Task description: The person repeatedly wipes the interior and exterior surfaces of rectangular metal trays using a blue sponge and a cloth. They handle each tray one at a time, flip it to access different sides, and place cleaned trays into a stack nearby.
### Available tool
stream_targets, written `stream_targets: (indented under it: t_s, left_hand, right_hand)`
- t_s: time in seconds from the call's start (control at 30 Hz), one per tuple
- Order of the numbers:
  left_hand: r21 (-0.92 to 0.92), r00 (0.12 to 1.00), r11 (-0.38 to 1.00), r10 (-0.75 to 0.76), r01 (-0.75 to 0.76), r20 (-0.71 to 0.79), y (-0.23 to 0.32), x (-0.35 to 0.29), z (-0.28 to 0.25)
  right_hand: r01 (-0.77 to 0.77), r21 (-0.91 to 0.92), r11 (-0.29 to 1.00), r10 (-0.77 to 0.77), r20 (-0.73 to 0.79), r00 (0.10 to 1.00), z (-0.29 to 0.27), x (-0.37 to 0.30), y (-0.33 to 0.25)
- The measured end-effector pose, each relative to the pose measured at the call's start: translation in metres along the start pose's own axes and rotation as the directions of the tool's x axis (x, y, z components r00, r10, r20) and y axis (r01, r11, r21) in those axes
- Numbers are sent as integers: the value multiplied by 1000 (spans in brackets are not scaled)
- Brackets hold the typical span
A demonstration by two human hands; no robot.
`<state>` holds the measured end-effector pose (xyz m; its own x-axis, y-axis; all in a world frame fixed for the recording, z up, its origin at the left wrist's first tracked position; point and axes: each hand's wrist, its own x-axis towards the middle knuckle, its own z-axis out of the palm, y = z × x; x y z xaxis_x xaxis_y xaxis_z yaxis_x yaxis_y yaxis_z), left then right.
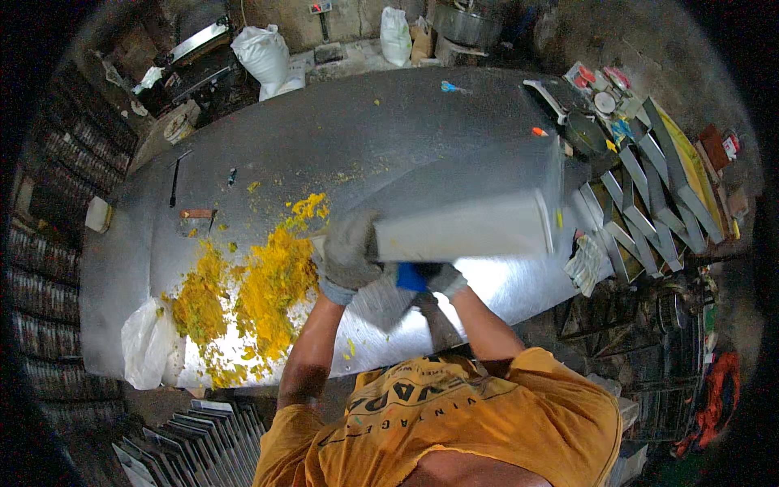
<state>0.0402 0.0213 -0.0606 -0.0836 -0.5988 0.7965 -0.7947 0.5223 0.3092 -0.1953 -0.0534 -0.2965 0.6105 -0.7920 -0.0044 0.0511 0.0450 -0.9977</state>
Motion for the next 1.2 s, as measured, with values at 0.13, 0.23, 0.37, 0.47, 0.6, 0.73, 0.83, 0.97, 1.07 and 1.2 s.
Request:
stream_targets:
  t_s: [0.13, 0.23, 0.37, 0.47, 0.6, 0.73, 0.83, 0.97, 1.07, 1.2]
  left_hand:
    - [56, 958, 978, 186, -202, 218, 5, -25, 26]
    - [-10, 925, 984, 168, -175, 341, 17, -38, 61]
    - [136, 966, 991, -43, 9, 253, 2, 1, 51]
    - [97, 981, 984, -138, 152, -134, -20, 44, 17]
    - [-533, 650, 595, -753, 601, -107, -66, 27, 17]
    - [-810, 368, 67, -910, 583, 189, -48, -49, 14]
    - [-877, 478, 17, -844, 480, 245, -78, -103, -27]
    - [-952, 745, 230, -667, 200, -5, -83, -82, -135]
    - [-454, 773, 644, -606, 616, 189, -96, -61, -161]
    - [-619, 611, 553, -778, 557, -146, -41, -50, -110]
  right_hand:
    - [-270, 605, 749, 486, -225, 844, -38, -101, -42]
    - [-313, 567, 762, 569, -357, 741, -75, -158, -55]
    - [-281, 569, 773, 592, -489, 640, -134, -189, -76]
    - [-141, 696, 704, 561, -423, 712, -131, -163, -100]
    - [-3, 361, 933, 122, -309, 943, -41, -80, -95]
    - [133, 176, 975, -28, -500, 865, 44, 5, -157]
    - [204, 166, 965, -66, -600, 797, 19, 21, -179]
    - [137, -138, 981, -192, -582, 790, -46, 8, -196]
    - [109, -326, 939, -278, -533, 799, -72, 6, -204]
    - [-246, -396, 885, -32, -577, 816, -64, -11, -206]
